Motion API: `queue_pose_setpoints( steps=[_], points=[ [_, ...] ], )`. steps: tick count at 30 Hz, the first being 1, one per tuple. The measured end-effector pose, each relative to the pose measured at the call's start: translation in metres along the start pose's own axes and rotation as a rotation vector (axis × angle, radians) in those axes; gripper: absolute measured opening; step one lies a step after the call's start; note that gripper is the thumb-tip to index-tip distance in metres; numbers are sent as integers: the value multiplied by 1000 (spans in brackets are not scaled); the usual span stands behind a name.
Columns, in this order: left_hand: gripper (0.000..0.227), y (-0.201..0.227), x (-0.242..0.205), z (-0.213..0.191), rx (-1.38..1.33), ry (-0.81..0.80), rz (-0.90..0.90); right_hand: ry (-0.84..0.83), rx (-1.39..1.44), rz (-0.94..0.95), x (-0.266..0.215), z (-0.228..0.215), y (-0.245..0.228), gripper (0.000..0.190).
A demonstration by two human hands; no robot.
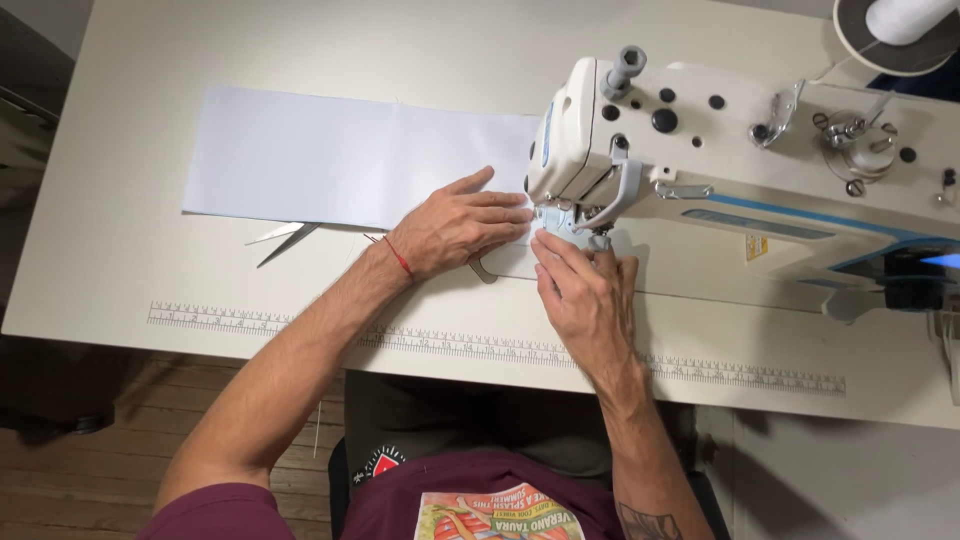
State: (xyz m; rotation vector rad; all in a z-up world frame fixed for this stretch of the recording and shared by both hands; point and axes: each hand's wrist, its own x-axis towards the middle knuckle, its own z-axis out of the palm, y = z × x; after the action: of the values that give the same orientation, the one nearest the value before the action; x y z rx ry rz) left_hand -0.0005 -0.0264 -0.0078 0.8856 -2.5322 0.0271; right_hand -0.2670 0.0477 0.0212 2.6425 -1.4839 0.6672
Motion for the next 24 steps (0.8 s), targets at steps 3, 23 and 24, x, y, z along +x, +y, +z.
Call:
queue_pose_setpoints(
  steps=[3,23,24],
  points=[
    [18,-1,2,-2,-36,12,-20,1,-10,-5,2,1,3,32],
    [22,-13,1,10,-187,38,-6,-66,17,43,-14,-11,19,41],
    [21,-15,2,8,-184,31,-30,-51,104,50,-13,-17,22,40]
  ],
)
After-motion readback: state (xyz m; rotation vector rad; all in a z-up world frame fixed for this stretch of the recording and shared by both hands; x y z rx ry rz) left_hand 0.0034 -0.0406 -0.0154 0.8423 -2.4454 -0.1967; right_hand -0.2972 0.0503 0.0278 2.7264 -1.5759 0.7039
